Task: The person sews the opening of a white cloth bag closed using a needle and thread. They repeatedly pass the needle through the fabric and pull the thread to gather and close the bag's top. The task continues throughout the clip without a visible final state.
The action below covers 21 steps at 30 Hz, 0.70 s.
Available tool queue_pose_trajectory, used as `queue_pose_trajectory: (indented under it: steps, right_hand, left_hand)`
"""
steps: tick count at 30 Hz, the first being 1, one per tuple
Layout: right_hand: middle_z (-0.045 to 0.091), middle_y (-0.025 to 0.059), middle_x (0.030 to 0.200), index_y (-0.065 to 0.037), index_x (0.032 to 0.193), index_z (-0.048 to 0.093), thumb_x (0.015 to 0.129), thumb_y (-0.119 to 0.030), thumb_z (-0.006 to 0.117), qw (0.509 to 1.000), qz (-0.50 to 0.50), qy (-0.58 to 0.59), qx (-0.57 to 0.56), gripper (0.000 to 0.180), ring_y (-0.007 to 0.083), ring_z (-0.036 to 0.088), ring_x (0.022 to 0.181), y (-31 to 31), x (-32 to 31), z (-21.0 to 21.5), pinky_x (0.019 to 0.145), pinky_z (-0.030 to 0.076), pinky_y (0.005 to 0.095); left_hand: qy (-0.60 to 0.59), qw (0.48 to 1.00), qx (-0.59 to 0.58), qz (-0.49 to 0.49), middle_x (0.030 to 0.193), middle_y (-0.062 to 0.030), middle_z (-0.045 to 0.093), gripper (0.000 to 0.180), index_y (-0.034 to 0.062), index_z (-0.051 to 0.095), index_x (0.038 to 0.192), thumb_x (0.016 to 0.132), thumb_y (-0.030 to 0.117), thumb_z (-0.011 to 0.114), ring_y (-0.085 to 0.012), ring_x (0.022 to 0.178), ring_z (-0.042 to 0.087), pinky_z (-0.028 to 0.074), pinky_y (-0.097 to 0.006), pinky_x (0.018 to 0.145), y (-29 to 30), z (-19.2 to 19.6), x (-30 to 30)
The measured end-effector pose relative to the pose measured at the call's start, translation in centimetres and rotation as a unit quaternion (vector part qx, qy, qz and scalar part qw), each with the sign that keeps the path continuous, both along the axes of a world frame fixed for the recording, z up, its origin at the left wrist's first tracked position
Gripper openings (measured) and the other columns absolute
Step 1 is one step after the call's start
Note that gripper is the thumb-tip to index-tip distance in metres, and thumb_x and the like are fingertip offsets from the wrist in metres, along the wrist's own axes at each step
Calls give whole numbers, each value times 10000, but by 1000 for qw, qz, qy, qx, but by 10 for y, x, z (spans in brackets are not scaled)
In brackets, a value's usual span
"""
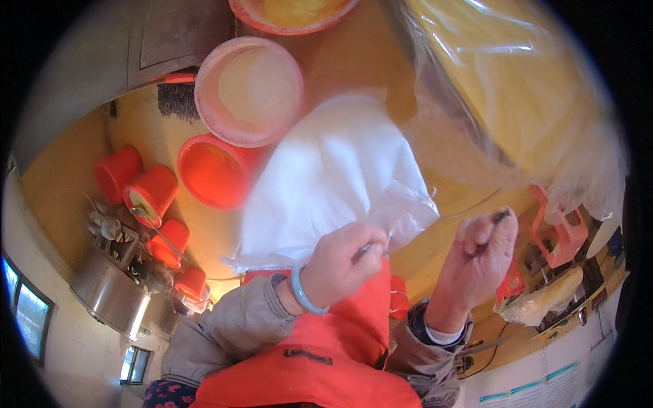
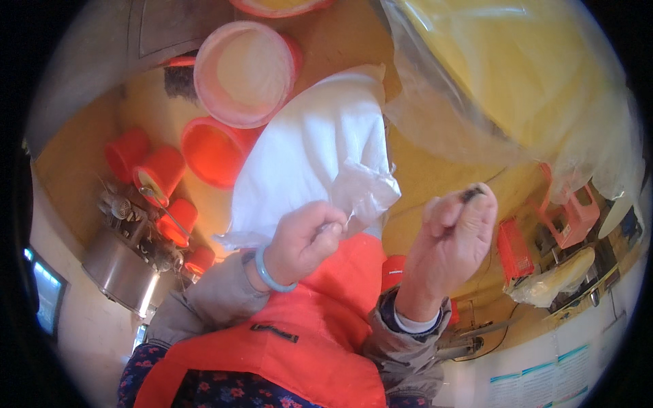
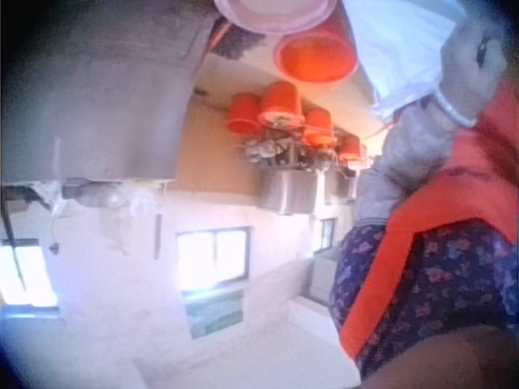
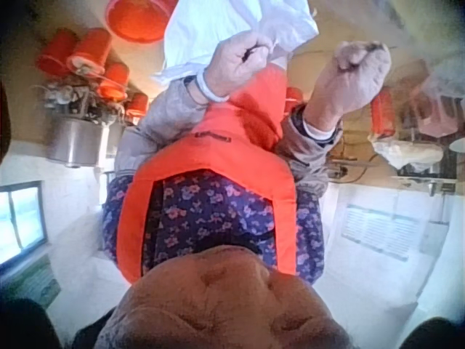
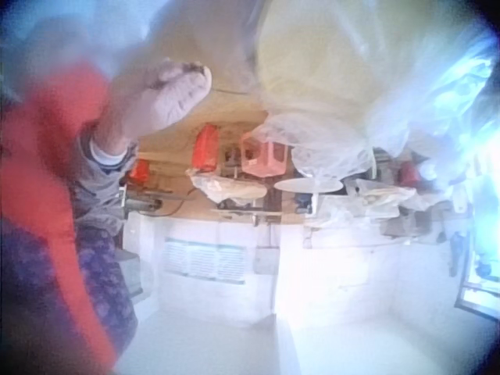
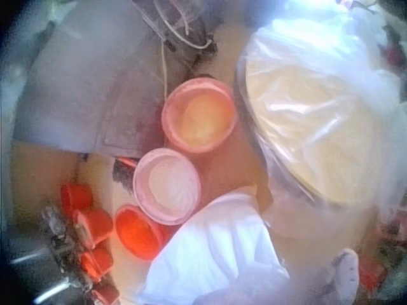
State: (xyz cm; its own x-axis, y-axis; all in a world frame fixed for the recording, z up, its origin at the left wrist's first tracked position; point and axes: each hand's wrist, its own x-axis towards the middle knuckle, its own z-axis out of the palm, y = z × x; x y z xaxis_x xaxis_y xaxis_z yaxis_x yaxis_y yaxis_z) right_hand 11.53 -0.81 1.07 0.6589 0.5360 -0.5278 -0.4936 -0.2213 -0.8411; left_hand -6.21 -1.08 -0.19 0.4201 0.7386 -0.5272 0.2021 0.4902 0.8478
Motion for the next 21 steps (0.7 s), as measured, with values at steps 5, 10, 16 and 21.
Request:
queue_pose_trajectory:
  steps: [5,10,16,21]
  right_hand:
    - [517,30,754,-44,947,520,995,-122,509,966,244,-40,-71,93,108,459,619,-17,-14,17,560,373,237]
    - [531,71,778,-10,876,568,918,-60,603,844,420,-312,-118,74,206,538,719,-23,-19,-2,647,441,285]
    - [534,23,756,-4,877,566,952,-100,583,910,364,-132,-151,124,116,507,684,-21,-18,-5,619,417,245]
    - [525,-36,742,-31,875,571,991,-150,544,948,278,-31,-150,168,53,459,673,-25,-19,-13,597,388,204]
  left_hand:
    - [33,999,10,-28,757,-99,533,62,29,577,925,896,77,553,-193,629,528,445,-300,585,10,8,-2]
    - [94,990,93,-56,733,-114,534,43,33,567,872,851,62,591,-254,594,534,438,-329,550,13,6,1]
    - [137,978,137,-75,661,-124,504,83,36,548,759,802,62,614,-303,564,504,418,-361,527,15,-3,8]
    - [100,985,115,-87,642,-128,498,119,28,548,716,794,79,623,-306,558,503,409,-368,523,18,-5,4]
